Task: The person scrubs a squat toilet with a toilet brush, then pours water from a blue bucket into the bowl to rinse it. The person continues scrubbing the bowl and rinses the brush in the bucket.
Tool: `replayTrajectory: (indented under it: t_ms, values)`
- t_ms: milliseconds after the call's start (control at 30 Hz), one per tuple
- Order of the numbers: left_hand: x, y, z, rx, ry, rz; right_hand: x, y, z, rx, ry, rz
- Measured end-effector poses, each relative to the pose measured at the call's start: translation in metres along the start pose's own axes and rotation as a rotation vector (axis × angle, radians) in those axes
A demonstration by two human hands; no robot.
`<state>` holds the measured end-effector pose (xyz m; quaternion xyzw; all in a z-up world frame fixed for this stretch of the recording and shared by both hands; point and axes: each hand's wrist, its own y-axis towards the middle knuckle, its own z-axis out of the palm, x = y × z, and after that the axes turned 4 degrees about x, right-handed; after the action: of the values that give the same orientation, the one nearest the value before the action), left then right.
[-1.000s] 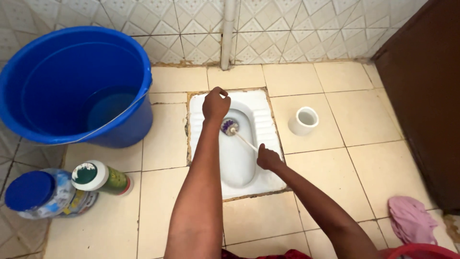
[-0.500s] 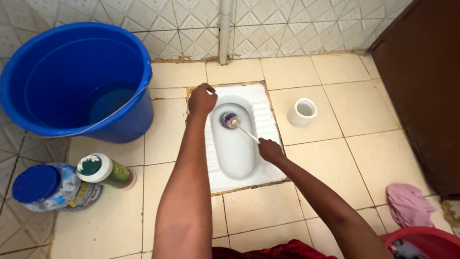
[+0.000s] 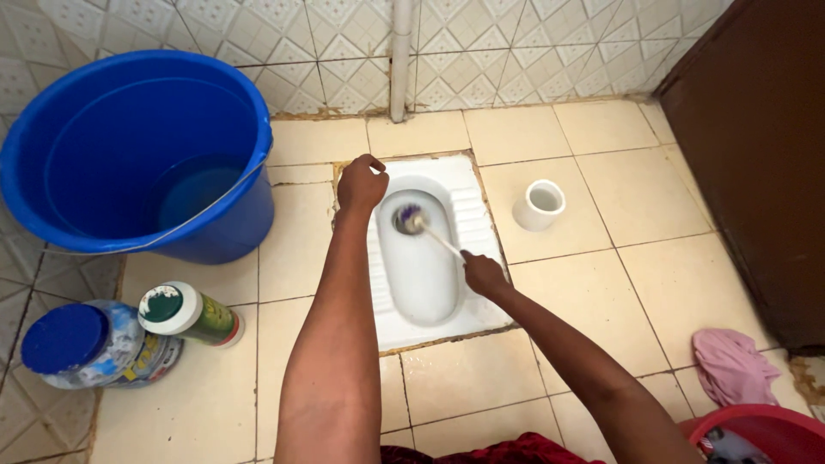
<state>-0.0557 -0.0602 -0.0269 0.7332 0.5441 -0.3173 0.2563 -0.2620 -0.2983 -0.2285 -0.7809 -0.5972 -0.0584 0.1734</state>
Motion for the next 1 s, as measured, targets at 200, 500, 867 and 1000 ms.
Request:
replayTrajectory:
  t_ms: [200, 500, 867, 1000]
  values:
    - [0.000, 0.000, 0.002, -0.002, -0.004, -0.009, 0.009, 0.001, 0.008, -0.014, 0.000, -0.003]
    - [0.000, -0.002, -0.008, -0.009, 0.003, -0.038, 0.001, 0.002, 0.012, -0.048, 0.007, -0.024]
    - [-0.001, -0.001, -0.004, 0.004, -0.016, -0.036, 0.010, 0.003, 0.019, -0.020, 0.039, 0.040]
    - [-0.001, -0.001, -0.007, -0.015, 0.005, -0.035, 0.000, -0.001, 0.020, -0.017, 0.071, 0.007]
